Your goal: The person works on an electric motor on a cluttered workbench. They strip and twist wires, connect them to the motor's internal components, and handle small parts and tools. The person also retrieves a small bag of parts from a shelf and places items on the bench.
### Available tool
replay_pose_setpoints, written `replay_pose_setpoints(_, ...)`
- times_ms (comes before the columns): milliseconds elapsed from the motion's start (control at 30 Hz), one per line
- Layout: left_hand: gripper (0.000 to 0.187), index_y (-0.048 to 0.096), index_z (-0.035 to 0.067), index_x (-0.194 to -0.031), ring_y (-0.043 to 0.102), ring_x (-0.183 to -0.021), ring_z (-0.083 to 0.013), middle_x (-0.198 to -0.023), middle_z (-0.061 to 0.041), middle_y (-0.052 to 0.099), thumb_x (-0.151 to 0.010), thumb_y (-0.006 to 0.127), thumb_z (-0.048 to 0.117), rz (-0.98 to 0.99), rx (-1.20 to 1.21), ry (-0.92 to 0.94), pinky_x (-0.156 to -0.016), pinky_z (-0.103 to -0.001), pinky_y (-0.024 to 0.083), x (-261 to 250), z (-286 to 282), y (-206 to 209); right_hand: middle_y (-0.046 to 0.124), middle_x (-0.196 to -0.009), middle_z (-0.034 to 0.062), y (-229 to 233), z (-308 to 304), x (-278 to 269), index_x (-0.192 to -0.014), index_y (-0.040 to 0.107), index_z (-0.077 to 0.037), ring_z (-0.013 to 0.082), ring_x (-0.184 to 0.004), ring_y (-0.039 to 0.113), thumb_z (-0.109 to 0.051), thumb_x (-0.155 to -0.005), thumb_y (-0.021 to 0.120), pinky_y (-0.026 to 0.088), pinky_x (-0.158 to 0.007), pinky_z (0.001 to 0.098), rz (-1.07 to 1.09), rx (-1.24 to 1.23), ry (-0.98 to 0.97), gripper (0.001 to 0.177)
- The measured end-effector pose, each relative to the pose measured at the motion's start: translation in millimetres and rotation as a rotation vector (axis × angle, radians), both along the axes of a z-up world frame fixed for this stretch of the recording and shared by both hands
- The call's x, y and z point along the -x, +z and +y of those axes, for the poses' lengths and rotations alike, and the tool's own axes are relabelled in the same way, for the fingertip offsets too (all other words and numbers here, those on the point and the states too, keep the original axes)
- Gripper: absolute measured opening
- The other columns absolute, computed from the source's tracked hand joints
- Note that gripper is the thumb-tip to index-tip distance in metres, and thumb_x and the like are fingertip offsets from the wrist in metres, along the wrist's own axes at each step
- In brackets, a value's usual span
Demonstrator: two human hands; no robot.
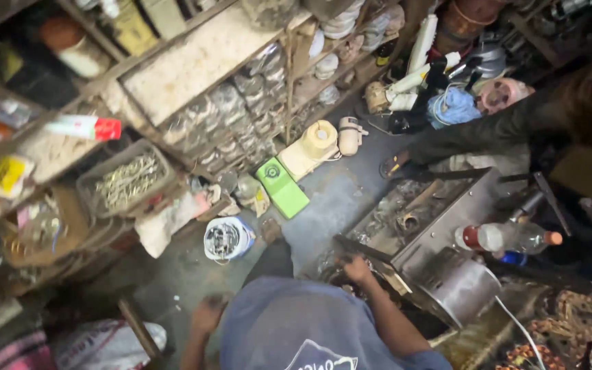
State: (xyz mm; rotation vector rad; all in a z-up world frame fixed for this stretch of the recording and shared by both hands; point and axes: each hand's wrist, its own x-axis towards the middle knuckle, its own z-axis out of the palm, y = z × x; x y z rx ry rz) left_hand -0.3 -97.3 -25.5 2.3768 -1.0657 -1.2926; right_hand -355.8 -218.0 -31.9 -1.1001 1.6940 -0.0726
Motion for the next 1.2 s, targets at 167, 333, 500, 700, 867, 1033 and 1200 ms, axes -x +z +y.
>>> replay_pose_setpoints(167,0.044,0.070,0.009,-0.117,0.074,-0.104,-0.0320,-0.112,-0.016,0.076,-0.085,0.074,0.039,0.033,0.311,-0.213,-0.093,-0.041,0.055,13,-190,-22,0.078,-0.110,0.0160,24,-92,3,-0.121,0.076,-0.007,0.0245,-0.100,0.072,-0.034,-0.089,0.074,0.053,-0.088,0.0372,0.030,0.296,0.060,0.041)
replay_pose_setpoints(333,0.034,0.070,0.004,-0.115,0.069,-0.103,-0.0392,-0.109,-0.020,0.072,-0.089,0.075,0.025,0.085,0.806,-0.566,-0.089,-0.046,0.053,74,-370,48,0.080,-0.103,0.0193,26,-157,35,-0.115,0.079,-0.004,0.0355,-0.091,0.072,-0.027,-0.089,0.070,0.056,-0.075,0.0469,-0.143,0.037,-0.603,0.036)
replay_pose_setpoints(500,0.023,0.071,0.009,-0.110,0.071,-0.100,-0.0311,-0.106,-0.012,0.074,-0.089,0.078,0.014,0.193,1.067,-0.703,-0.088,-0.041,0.055,151,-476,191,0.077,-0.103,0.0213,9,-216,78,-0.112,0.076,-0.003,0.0373,-0.091,0.071,-0.028,-0.085,0.069,0.056,-0.074,0.0474,-0.043,0.051,-0.419,0.038)
replay_pose_setpoints(700,0.016,0.070,0.011,-0.111,0.048,-0.138,-0.0364,-0.144,-0.013,0.056,-0.096,0.072,0.019,-0.482,1.505,-0.929,-0.113,-0.058,0.040,228,-654,312,0.075,-0.105,0.0230,-14,-312,150,-0.113,0.072,-0.002,0.0390,-0.093,0.071,-0.030,-0.081,0.067,0.056,-0.076,0.0465,0.097,0.137,-0.051,0.043)
replay_pose_setpoints(867,0.014,0.078,0.019,-0.108,0.035,-0.146,-0.0360,-0.159,-0.013,0.042,-0.099,0.067,0.021,-0.717,1.363,-1.106,-0.113,-0.069,0.030,272,-779,355,0.076,-0.103,0.0233,-21,-412,206,-0.106,0.075,-0.002,0.0373,-0.096,0.072,-0.028,-0.086,0.064,0.056,-0.081,0.0444,0.053,0.367,0.118,0.035)
replay_pose_setpoints(1033,0.052,0.081,0.024,-0.116,0.037,-0.142,-0.0356,-0.161,-0.012,0.040,-0.065,0.081,0.036,-0.679,1.173,-1.245,-0.100,-0.068,0.035,269,-801,364,0.076,-0.095,0.0179,-45,-479,237,-0.107,0.076,-0.002,0.0247,-0.083,0.070,-0.019,-0.091,0.067,0.054,-0.073,0.0396,-0.057,0.243,-0.200,0.025)
replay_pose_setpoints(1200,0.044,0.083,0.021,-0.094,0.058,-0.119,-0.0341,-0.148,-0.012,0.056,-0.059,0.092,0.046,-0.595,1.154,-1.231,-0.091,-0.055,0.048,254,-809,389,0.077,-0.088,0.0121,-57,-519,230,-0.107,0.076,-0.003,0.0170,-0.075,0.067,-0.012,-0.095,0.065,0.052,-0.067,0.0333,-0.183,0.304,-0.159,0.019)
